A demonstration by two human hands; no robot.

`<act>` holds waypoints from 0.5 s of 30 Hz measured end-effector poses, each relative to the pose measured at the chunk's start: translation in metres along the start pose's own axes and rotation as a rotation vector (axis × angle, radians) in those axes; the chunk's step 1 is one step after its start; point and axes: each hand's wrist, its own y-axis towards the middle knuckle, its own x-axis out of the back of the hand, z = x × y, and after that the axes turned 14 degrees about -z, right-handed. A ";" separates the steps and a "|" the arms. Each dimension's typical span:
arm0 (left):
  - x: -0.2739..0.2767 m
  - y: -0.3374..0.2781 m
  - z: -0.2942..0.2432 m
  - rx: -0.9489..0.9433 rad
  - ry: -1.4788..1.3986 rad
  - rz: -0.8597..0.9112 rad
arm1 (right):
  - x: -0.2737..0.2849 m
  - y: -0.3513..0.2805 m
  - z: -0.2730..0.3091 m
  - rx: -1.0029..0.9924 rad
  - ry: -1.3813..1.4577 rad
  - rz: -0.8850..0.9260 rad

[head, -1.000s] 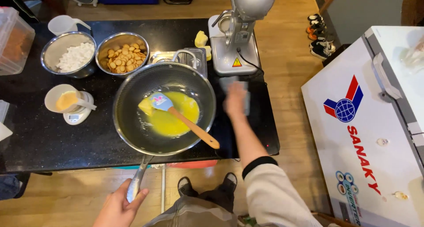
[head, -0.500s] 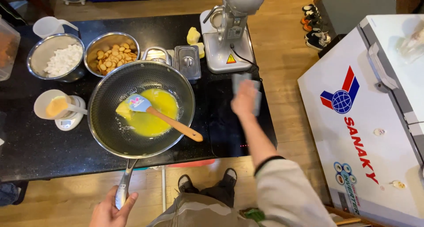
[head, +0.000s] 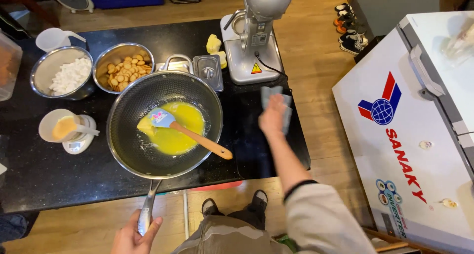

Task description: Melting butter in a pan on an induction stove and then adding and stirring marshmallows until they are fully melted.

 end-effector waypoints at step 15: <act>-0.007 -0.001 -0.020 -0.010 -0.172 0.006 | 0.029 -0.155 0.175 0.359 0.091 0.289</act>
